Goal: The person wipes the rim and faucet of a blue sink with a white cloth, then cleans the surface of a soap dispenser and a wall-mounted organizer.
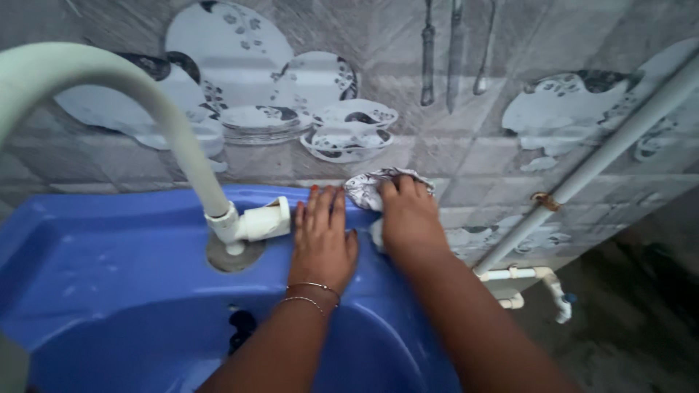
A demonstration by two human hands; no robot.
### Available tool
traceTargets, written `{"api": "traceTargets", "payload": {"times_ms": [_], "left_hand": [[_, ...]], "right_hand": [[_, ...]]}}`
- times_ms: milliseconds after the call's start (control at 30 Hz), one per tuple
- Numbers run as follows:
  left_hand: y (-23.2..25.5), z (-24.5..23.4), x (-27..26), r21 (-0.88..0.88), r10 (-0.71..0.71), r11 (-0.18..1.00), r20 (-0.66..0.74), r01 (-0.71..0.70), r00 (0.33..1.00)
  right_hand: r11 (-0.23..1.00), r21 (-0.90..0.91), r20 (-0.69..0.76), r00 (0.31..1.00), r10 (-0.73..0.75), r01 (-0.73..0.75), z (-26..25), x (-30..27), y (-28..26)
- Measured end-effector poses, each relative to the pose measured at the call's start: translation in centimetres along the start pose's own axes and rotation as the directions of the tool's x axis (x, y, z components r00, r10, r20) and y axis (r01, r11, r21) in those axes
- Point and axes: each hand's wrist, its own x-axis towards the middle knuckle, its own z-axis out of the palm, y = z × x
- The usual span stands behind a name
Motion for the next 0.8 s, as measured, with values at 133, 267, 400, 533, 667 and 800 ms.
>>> {"api": "traceTargets", "payload": {"times_ms": [133,267,400,533,667,800], "left_hand": [[0.7,0.4,0.0,0.087,-0.033,0.996,-0.033,0.036,0.999],[4.4,1.5,-0.4,0.063,-0.188,0.98,0.009,0.187,0.982],[4.6,1.2,0.2,0.062,-0.202,0.978,0.037,0.2,0.979],[4.8,1.1,0.0,0.043,-0.215,0.976,0.035,0.214,0.976],[4.9,0.9,-0.1,0.042,-0.2,0.979,0.042,0.198,0.979],[5.0,0.6,0.1,0.003,-0.203,0.979,0.023,0.203,0.979]], "right_hand": [[0.973,0.211,-0.053,0.993,0.101,-0.088,-1.2,-2.9,2.5],[0.947,0.319,-0.172,0.98,0.103,-0.044,0.4,-0.6,3.1],[0.908,0.419,-0.15,0.985,0.082,-0.012,1.9,-2.4,3.6],[0.898,0.437,-0.188,0.981,0.044,0.043,2.4,-3.7,4.3],[0.768,0.595,-0.03,0.948,0.316,-0.237,2.9,-1.2,5.2],[0.688,0.627,0.095,0.912,0.399,-0.366,3.9,-2.9,6.7]]}}
